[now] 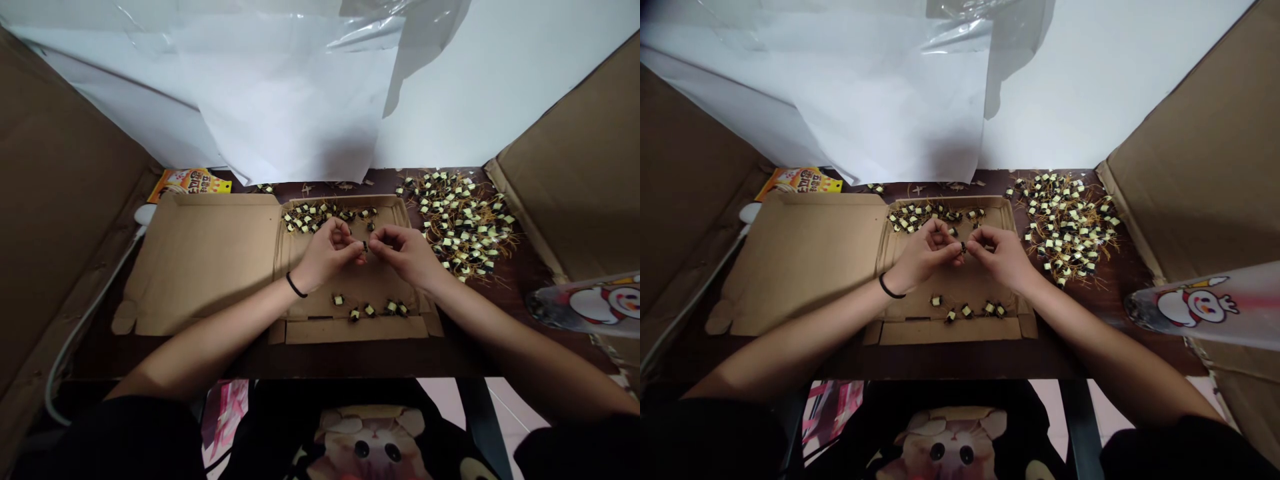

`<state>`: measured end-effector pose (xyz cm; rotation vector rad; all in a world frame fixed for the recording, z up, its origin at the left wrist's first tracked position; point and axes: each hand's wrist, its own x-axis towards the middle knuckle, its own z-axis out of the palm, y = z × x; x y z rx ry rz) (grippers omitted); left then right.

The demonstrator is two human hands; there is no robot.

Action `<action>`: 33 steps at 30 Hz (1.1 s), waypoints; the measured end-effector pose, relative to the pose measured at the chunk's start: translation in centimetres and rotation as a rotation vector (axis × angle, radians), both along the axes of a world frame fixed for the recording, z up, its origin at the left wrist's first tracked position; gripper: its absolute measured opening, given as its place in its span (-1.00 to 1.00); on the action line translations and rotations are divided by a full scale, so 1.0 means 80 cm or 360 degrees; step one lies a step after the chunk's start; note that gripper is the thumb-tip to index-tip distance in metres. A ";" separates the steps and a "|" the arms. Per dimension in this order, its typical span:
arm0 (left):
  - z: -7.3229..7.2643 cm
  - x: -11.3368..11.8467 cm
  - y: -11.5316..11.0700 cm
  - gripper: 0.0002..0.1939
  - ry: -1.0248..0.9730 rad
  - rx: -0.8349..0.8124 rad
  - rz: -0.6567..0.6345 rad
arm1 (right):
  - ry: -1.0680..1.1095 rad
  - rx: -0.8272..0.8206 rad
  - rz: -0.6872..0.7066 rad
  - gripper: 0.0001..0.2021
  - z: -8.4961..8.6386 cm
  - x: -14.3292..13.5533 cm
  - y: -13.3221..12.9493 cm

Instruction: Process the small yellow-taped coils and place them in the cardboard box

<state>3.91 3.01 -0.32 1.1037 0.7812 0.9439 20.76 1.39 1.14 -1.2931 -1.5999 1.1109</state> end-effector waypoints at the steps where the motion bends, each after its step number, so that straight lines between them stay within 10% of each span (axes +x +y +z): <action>1: 0.000 0.000 0.000 -0.62 0.0000 0.0001 0.0003 | 0.0038 -0.0028 -0.0013 -0.75 -0.001 0.000 0.000; 14: -0.004 0.001 0.000 -0.59 -0.0083 0.0057 -0.0011 | 0.0085 -0.0054 -0.0065 -0.75 -0.004 -0.001 0.003; 33: 0.007 0.001 0.001 -0.61 0.0108 -0.0039 -0.0099 | -0.0559 0.0866 0.0058 -0.87 -0.003 0.009 0.005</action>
